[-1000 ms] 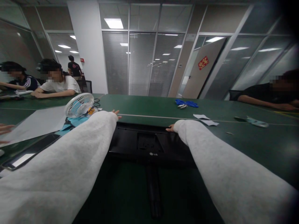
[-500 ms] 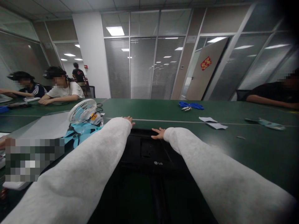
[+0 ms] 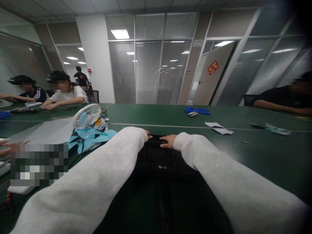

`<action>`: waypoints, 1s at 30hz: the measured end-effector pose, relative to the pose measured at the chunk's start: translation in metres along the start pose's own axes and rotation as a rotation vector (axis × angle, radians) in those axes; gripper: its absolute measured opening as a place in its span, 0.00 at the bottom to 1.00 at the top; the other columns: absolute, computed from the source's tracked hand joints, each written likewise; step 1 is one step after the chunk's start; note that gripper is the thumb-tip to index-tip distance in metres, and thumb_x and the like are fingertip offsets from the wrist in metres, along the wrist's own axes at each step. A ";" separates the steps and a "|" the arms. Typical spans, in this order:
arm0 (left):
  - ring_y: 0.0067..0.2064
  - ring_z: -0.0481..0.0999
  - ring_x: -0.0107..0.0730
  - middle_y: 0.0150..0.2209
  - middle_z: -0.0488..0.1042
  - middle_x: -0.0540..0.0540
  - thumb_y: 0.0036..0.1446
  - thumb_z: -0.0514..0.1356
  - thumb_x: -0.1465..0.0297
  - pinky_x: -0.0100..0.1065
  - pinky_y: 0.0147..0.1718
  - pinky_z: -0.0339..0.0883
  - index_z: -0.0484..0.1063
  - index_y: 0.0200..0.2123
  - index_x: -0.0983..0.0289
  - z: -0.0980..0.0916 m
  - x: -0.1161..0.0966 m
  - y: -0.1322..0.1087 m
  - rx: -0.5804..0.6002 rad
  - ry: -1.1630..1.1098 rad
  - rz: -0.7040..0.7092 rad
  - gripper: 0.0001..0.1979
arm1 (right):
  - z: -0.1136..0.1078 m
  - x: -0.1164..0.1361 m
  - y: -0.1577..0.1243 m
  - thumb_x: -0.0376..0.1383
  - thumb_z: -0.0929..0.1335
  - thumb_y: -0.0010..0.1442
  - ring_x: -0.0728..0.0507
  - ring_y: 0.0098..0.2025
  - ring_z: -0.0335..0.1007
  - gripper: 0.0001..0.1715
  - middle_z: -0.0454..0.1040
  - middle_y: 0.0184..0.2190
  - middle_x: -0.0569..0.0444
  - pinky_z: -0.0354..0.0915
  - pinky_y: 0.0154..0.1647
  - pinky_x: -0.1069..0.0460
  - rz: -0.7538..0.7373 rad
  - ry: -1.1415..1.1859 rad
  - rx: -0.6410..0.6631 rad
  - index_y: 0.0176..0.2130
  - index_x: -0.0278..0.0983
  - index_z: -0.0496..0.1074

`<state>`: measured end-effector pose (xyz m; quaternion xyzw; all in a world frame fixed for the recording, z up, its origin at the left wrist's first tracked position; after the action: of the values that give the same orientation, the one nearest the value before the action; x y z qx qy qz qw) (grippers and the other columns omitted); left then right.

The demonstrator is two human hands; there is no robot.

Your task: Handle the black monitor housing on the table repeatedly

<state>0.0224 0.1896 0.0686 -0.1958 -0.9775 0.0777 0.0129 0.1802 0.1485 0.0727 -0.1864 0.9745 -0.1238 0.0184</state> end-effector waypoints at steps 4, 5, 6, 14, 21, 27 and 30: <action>0.48 0.73 0.43 0.47 0.74 0.55 0.64 0.51 0.60 0.39 0.47 0.67 0.71 0.50 0.60 -0.010 0.001 -0.064 -0.167 -0.011 0.087 0.17 | -0.005 0.029 -0.083 0.60 0.53 0.60 0.42 0.57 0.62 0.35 0.64 0.58 0.59 0.56 0.59 0.46 -0.205 0.079 -0.020 0.61 0.53 0.57; 0.50 0.71 0.41 0.48 0.73 0.55 0.64 0.50 0.62 0.38 0.49 0.65 0.71 0.49 0.61 -0.008 0.002 -0.081 -0.227 -0.013 0.106 0.16 | -0.002 0.038 -0.103 0.60 0.53 0.60 0.41 0.57 0.62 0.35 0.64 0.58 0.59 0.57 0.59 0.45 -0.282 0.131 -0.060 0.61 0.52 0.58; 0.52 0.70 0.41 0.50 0.72 0.55 0.65 0.49 0.63 0.38 0.51 0.63 0.71 0.49 0.62 -0.006 0.003 -0.098 -0.294 -0.013 0.114 0.16 | 0.004 0.046 -0.120 0.61 0.53 0.59 0.41 0.56 0.63 0.36 0.65 0.57 0.59 0.58 0.58 0.44 -0.308 0.152 -0.092 0.60 0.53 0.59; 0.51 0.70 0.39 0.48 0.72 0.58 0.64 0.47 0.68 0.42 0.52 0.62 0.70 0.46 0.66 0.028 0.001 -0.198 -0.967 -0.035 0.189 0.15 | 0.051 0.070 -0.157 0.54 0.53 0.64 0.40 0.50 0.68 0.31 0.71 0.50 0.51 0.66 0.47 0.42 -0.149 -0.023 -0.524 0.57 0.44 0.63; 0.63 0.55 0.42 0.63 0.54 0.62 0.61 0.49 0.72 0.44 0.59 0.53 0.53 0.62 0.69 0.055 -0.012 -0.229 -1.041 0.193 0.319 0.26 | 0.051 0.067 -0.159 0.54 0.52 0.64 0.41 0.48 0.70 0.29 0.73 0.48 0.53 0.67 0.44 0.44 -0.114 -0.063 -0.577 0.56 0.47 0.63; 0.64 0.52 0.40 0.64 0.50 0.59 0.61 0.49 0.72 0.45 0.61 0.50 0.47 0.64 0.67 0.062 0.000 -0.213 -1.025 0.119 0.241 0.28 | 0.055 0.046 -0.145 0.56 0.51 0.63 0.39 0.46 0.71 0.31 0.72 0.49 0.51 0.67 0.41 0.43 0.027 -0.070 -0.583 0.56 0.49 0.62; 0.64 0.51 0.40 0.65 0.49 0.59 0.62 0.49 0.70 0.47 0.61 0.50 0.47 0.64 0.67 0.077 0.016 -0.196 -0.995 0.053 0.181 0.28 | 0.055 0.022 -0.137 0.57 0.51 0.62 0.38 0.42 0.72 0.31 0.73 0.46 0.53 0.67 0.40 0.42 0.125 -0.072 -0.580 0.56 0.50 0.62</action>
<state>-0.0713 0.0057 0.0236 -0.2640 -0.8746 -0.4016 -0.0639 0.2134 0.0047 0.0535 -0.1275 0.9775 0.1678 0.0064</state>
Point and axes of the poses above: each hand's wrist, its own y-axis towards the middle knuckle, its own z-axis out of the palm, x = y × z, the point moved 4 cm from there along y, towards the middle knuckle
